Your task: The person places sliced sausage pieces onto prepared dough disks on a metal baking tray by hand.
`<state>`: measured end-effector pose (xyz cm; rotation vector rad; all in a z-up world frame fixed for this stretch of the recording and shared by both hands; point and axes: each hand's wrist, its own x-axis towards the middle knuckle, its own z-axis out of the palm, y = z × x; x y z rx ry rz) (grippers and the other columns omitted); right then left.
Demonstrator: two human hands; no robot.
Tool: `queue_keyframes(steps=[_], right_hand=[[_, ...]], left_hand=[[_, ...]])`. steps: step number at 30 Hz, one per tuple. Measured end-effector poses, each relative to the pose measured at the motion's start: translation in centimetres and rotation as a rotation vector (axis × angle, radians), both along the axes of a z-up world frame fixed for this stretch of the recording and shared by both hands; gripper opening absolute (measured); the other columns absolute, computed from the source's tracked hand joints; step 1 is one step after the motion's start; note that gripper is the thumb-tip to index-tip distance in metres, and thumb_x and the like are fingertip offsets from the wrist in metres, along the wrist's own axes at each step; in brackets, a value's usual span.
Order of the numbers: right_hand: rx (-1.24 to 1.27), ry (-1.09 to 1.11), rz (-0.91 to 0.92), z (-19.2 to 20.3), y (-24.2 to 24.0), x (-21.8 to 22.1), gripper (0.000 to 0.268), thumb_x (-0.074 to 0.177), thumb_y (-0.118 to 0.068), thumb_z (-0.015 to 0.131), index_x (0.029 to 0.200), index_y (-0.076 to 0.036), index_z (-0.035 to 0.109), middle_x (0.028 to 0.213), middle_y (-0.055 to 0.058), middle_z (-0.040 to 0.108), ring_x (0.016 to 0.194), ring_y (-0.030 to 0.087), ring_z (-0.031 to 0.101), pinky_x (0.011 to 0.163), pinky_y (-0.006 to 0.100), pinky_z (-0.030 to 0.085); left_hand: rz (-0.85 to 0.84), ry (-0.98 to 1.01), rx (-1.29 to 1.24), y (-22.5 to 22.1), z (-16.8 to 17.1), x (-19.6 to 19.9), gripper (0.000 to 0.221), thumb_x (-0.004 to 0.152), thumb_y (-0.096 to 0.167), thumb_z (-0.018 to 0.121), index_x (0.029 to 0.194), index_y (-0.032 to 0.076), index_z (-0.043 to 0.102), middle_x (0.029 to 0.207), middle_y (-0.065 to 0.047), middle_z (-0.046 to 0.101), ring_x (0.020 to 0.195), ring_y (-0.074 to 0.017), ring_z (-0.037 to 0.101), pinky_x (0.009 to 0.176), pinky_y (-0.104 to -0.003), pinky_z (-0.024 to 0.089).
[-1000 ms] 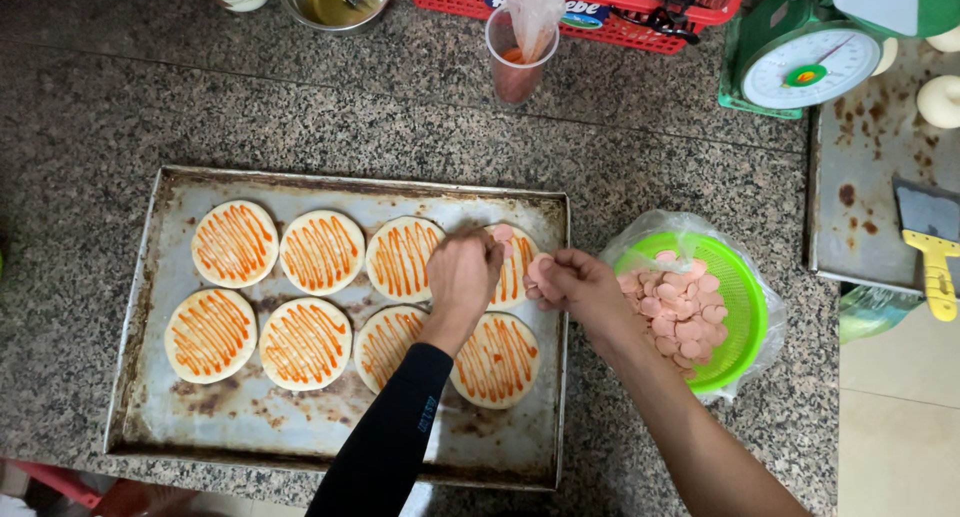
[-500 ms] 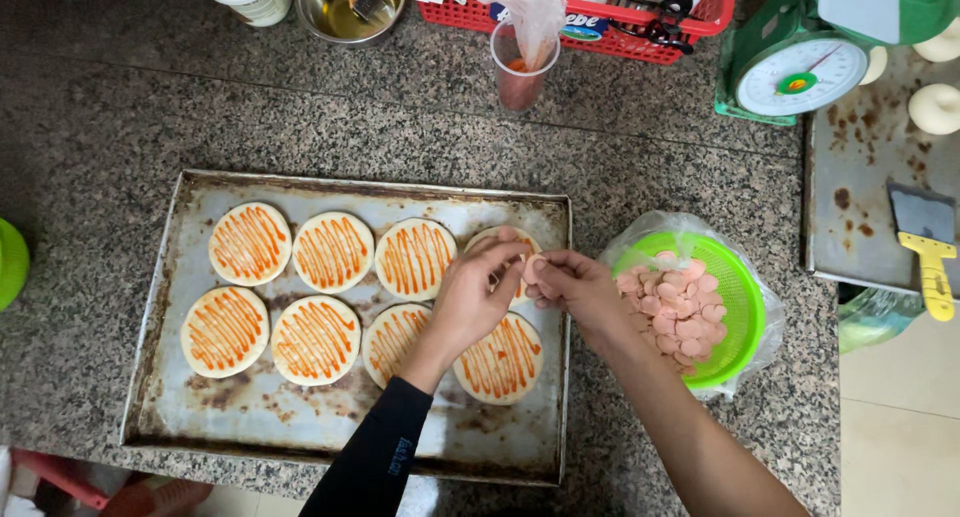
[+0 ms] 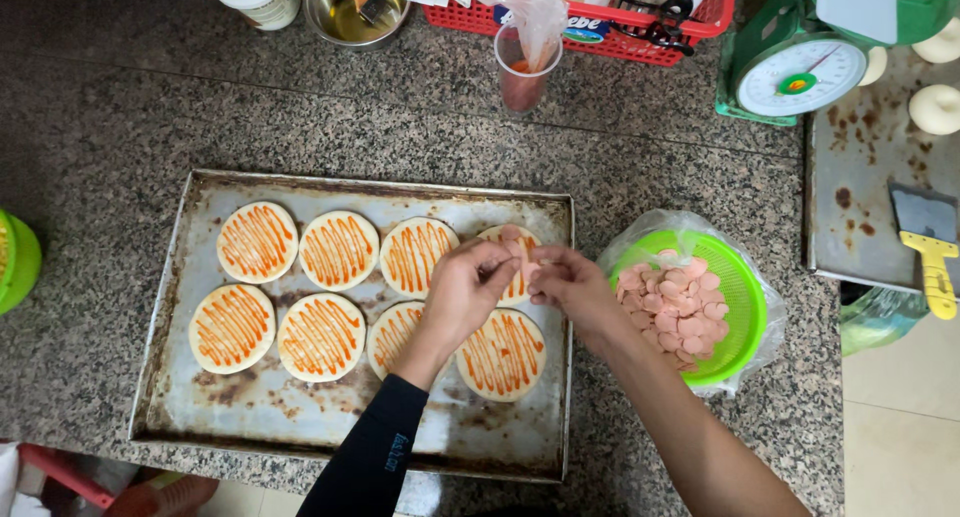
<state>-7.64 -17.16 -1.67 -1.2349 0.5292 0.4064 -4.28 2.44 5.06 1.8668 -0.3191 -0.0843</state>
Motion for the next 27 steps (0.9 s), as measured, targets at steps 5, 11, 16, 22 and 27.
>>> queue_keyframes(steps=[5,11,16,22,27], right_hand=[[-0.094,0.005,-0.085,-0.5,-0.8,0.2,0.020,0.093,-0.002,0.063,0.113,-0.001,0.059,0.093,0.005,0.067,0.082,0.015,0.066,0.076,0.031,0.059],[-0.081,-0.004,-0.081,-0.2,-1.0,0.2,0.019,0.094,-0.006,0.064,0.111,0.000,0.071,0.097,0.004,0.072,0.083,0.012,0.066,0.078,0.027,0.057],[-0.118,-0.057,-0.110,-0.9,-0.9,-0.1,0.021,0.093,-0.006,0.069,0.113,0.002,0.070,0.094,0.005,0.072,0.080,0.012,0.066,0.075,0.027,0.055],[-0.045,-0.058,-0.122,-1.0,-1.2,-0.4,0.020,0.094,-0.008,0.070,0.112,0.002,0.071,0.089,0.005,0.071,0.078,0.012,0.064,0.073,0.026,0.054],[-0.039,-0.054,-0.095,-0.9,-1.1,-0.4,0.020,0.095,-0.009,0.071,0.112,0.002,0.073,0.090,0.005,0.072,0.079,0.012,0.064,0.074,0.026,0.053]], left_hand=[[0.142,0.064,0.364,1.3,-1.7,0.9,0.014,0.091,0.018,0.072,0.088,0.004,0.074,0.087,-0.013,0.072,0.071,-0.0290,0.070,0.066,-0.042,0.055],[0.078,-0.011,0.411,0.3,-4.1,1.2,0.013,0.089,0.015,0.067,0.091,0.007,0.078,0.095,-0.015,0.075,0.076,-0.0326,0.073,0.073,-0.044,0.057],[-0.012,-0.013,0.470,-1.2,-4.2,0.9,0.013,0.087,0.018,0.070,0.084,0.007,0.077,0.087,-0.015,0.074,0.073,-0.0373,0.071,0.070,-0.047,0.055],[0.073,-0.133,0.615,-1.8,-4.9,1.2,0.020,0.086,0.021,0.073,0.073,0.006,0.072,0.076,-0.019,0.071,0.070,-0.0391,0.068,0.071,-0.050,0.053],[0.093,-0.173,0.623,-1.9,-4.9,1.1,0.020,0.082,0.021,0.073,0.071,0.005,0.070,0.074,-0.018,0.070,0.069,-0.0372,0.069,0.076,-0.049,0.054]])
